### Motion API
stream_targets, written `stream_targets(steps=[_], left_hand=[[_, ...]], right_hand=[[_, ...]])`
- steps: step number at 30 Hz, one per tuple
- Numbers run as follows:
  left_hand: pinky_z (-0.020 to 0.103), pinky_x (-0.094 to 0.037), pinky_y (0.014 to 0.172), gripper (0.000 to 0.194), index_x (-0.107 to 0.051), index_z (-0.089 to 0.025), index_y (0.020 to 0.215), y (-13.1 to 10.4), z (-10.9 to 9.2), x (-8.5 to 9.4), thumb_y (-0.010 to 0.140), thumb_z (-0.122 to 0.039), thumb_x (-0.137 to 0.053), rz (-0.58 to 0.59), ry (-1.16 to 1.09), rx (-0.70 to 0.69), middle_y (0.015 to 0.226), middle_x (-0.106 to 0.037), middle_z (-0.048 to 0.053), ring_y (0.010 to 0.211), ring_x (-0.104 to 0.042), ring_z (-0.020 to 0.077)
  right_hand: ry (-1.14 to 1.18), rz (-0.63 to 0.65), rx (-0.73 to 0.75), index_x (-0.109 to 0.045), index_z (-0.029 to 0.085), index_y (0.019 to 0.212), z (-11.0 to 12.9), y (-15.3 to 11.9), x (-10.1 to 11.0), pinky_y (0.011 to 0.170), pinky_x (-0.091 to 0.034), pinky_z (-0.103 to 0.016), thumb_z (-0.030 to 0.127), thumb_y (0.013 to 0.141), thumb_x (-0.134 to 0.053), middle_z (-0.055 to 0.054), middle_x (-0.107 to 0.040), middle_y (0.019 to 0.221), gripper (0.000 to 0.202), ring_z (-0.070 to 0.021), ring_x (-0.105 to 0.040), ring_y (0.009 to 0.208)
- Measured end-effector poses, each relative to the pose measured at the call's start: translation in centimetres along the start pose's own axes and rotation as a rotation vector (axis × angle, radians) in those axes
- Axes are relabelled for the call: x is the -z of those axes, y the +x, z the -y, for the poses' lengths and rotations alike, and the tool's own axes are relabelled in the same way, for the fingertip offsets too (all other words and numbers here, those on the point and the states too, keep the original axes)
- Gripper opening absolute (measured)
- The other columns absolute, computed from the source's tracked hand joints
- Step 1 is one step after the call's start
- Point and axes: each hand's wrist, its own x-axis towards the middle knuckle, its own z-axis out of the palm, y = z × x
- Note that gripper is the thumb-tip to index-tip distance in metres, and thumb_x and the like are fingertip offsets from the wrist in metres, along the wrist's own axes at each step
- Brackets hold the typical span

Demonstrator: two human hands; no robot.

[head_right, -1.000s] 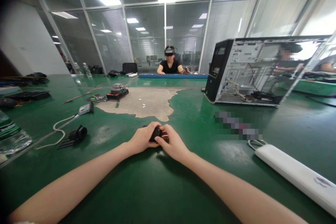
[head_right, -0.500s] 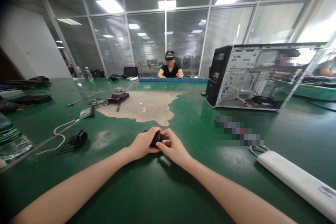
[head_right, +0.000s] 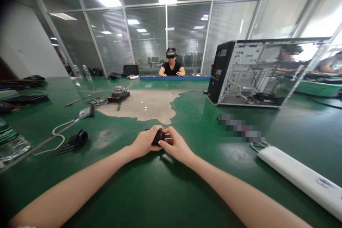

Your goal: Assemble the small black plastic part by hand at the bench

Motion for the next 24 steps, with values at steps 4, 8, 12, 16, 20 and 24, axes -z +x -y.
stream_targets(steps=[4, 8, 12, 16, 20, 24], left_hand=[[0.032, -0.043, 0.073, 0.054, -0.034, -0.023, 0.111, 0.0, 0.0, 0.0, 0.066, -0.037, -0.061, -0.006, -0.022, 0.008, 0.109, -0.050, 0.005, 0.087, -0.056, 0.0213], [0.033, -0.043, 0.074, 0.056, -0.034, -0.023, 0.111, 0.0, 0.0, -0.1, 0.066, -0.039, -0.061, -0.007, -0.023, 0.010, 0.109, -0.050, 0.005, 0.088, -0.056, 0.0219], [0.032, -0.043, 0.074, 0.055, -0.034, -0.023, 0.111, 0.0, 0.1, -0.1, 0.066, -0.038, -0.061, -0.008, -0.010, 0.009, 0.110, -0.050, 0.005, 0.088, -0.056, 0.0219], [0.032, -0.043, 0.074, 0.057, -0.033, -0.023, 0.113, -0.1, 0.2, 0.0, 0.065, -0.033, -0.062, -0.004, -0.002, 0.003, 0.111, -0.051, 0.005, 0.087, -0.057, 0.0218], [0.032, -0.043, 0.078, 0.062, -0.028, -0.025, 0.118, -0.1, 0.1, 0.1, 0.067, -0.033, -0.061, -0.015, -0.048, -0.016, 0.117, -0.049, 0.004, 0.093, -0.056, 0.0214], [0.033, -0.043, 0.080, 0.062, -0.028, -0.026, 0.120, 0.0, 0.0, 0.1, 0.068, -0.037, -0.060, -0.015, -0.062, -0.007, 0.117, -0.049, 0.003, 0.095, -0.055, 0.0217]], right_hand=[[0.034, -0.027, -0.002, -0.044, 0.021, 0.085, -0.3, 0.1, -0.1, 0.067, -0.050, -0.027, 0.031, 0.075, -0.054, 0.001, -0.053, 0.083, 0.018, -0.0123, -0.057, 0.075], [0.007, -0.058, -0.022, -0.045, 0.021, 0.088, -0.7, 0.4, -0.1, 0.067, -0.049, -0.027, 0.032, 0.074, -0.055, 0.000, -0.054, 0.087, 0.020, -0.0129, -0.057, 0.077], [-0.044, -0.012, -0.044, -0.045, 0.021, 0.094, -0.3, 0.2, -0.1, 0.068, -0.049, -0.029, 0.030, 0.077, -0.051, -0.002, -0.056, 0.087, 0.020, -0.0138, -0.058, 0.076], [-0.088, -0.006, 0.030, -0.046, 0.022, 0.094, 0.2, -0.1, -0.2, 0.072, -0.049, -0.030, 0.027, 0.076, -0.053, -0.002, -0.055, 0.089, 0.020, -0.0146, -0.057, 0.082], [-0.118, -0.067, 0.093, -0.048, 0.021, 0.090, -0.3, 0.0, -0.2, 0.074, -0.049, -0.030, 0.028, 0.078, -0.050, -0.003, -0.052, 0.094, 0.014, -0.0156, -0.054, 0.088], [-0.063, -0.073, 0.023, -0.044, 0.021, 0.089, -0.9, 0.4, -0.1, 0.069, -0.051, -0.029, 0.028, 0.077, -0.051, -0.003, -0.052, 0.091, 0.016, -0.0160, -0.055, 0.087]])
